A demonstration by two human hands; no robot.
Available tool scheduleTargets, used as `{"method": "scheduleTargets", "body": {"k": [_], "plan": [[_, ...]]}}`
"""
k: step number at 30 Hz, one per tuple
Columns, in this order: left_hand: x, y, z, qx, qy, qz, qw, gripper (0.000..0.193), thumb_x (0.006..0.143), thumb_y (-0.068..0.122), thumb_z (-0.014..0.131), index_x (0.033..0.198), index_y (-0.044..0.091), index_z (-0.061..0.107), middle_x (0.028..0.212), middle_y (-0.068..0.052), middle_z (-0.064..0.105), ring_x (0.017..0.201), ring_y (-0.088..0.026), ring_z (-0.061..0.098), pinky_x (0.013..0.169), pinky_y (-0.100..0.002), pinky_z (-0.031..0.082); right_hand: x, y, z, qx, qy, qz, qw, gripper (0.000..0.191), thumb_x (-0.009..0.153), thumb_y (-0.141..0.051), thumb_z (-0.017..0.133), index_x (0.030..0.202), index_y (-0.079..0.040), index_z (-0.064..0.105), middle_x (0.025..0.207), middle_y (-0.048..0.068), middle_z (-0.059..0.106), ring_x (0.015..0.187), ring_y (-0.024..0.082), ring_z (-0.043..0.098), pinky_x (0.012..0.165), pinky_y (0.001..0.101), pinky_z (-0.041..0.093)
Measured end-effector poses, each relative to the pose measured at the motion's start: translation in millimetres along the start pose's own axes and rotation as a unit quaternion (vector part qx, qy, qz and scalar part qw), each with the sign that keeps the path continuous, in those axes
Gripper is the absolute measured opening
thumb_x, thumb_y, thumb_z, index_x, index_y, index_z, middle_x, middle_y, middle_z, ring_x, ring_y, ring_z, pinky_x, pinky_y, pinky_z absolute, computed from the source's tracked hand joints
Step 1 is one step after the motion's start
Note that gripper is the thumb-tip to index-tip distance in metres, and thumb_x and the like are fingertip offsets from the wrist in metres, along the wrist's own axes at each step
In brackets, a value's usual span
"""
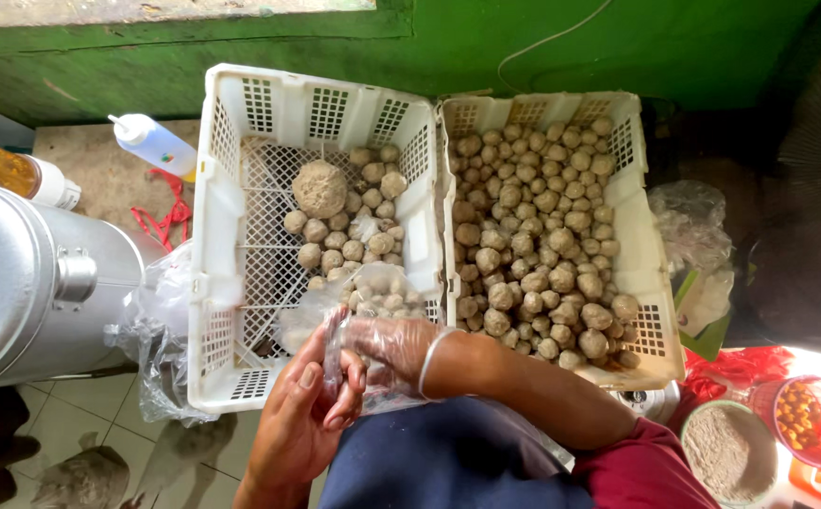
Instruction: The person picks meatballs one at a time from a large plastic basket and places them into a clear plastic bag held in the other hand, filling the bag. They occasionally adjust the bag and continue transferring meatballs from the basket throughout the clip.
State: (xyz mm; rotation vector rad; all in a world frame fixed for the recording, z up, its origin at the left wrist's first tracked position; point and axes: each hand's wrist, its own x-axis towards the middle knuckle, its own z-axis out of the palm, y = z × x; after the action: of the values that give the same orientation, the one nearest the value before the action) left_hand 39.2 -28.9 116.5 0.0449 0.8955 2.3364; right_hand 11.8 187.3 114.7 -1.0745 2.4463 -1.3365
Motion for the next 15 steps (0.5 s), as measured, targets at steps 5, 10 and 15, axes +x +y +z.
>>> {"method": "scheduleTargets", "body": {"k": [5, 10, 15], "plan": [[-2.3, 1.4, 0.0, 0.004, 0.006, 0.007, 1.0, 0.077, 0.103, 0.035, 0.059, 0.164, 0.001, 0.026, 0.101, -0.015, 0.056, 0.064, -0.008, 0.041, 0.058, -0.021, 0.037, -31.1, -4.9, -34.8, -0.063, -0.05, -0.047, 0.996, 0.042, 0.092, -0.02, 0.069, 0.13, -0.004, 0.062, 0.123, 0.019, 0.066, 0.117, 0.038, 0.065, 0.1, 0.0458, 0.052], [-0.9, -0.6, 2.2, 0.004, 0.022, 0.007, 1.0, 0.079, 0.104, 0.036, 0.059, 0.165, 0.0, 0.024, 0.1, -0.015, 0.055, 0.063, -0.008, 0.04, 0.058, -0.022, 0.037, -59.5, 11.5, -73.2, -0.087, 0.017, 0.034, 0.995, 0.032, 0.095, -0.027, 0.07, 0.121, -0.007, 0.067, 0.118, 0.015, 0.07, 0.108, 0.035, 0.069, 0.094, 0.0438, 0.056], [-2.7, -3.2, 1.2, -0.011, -0.002, -0.013, 1.0, 0.078, 0.104, 0.03, 0.059, 0.166, 0.004, 0.02, 0.102, -0.014, 0.058, 0.064, -0.008, 0.041, 0.059, -0.02, 0.037, -92.1, 39.4, -62.0, -0.088, 0.047, 0.176, 0.979, 0.034, 0.088, -0.027, 0.072, 0.116, -0.008, 0.069, 0.111, 0.013, 0.071, 0.092, 0.031, 0.071, 0.077, 0.0413, 0.057]]}}
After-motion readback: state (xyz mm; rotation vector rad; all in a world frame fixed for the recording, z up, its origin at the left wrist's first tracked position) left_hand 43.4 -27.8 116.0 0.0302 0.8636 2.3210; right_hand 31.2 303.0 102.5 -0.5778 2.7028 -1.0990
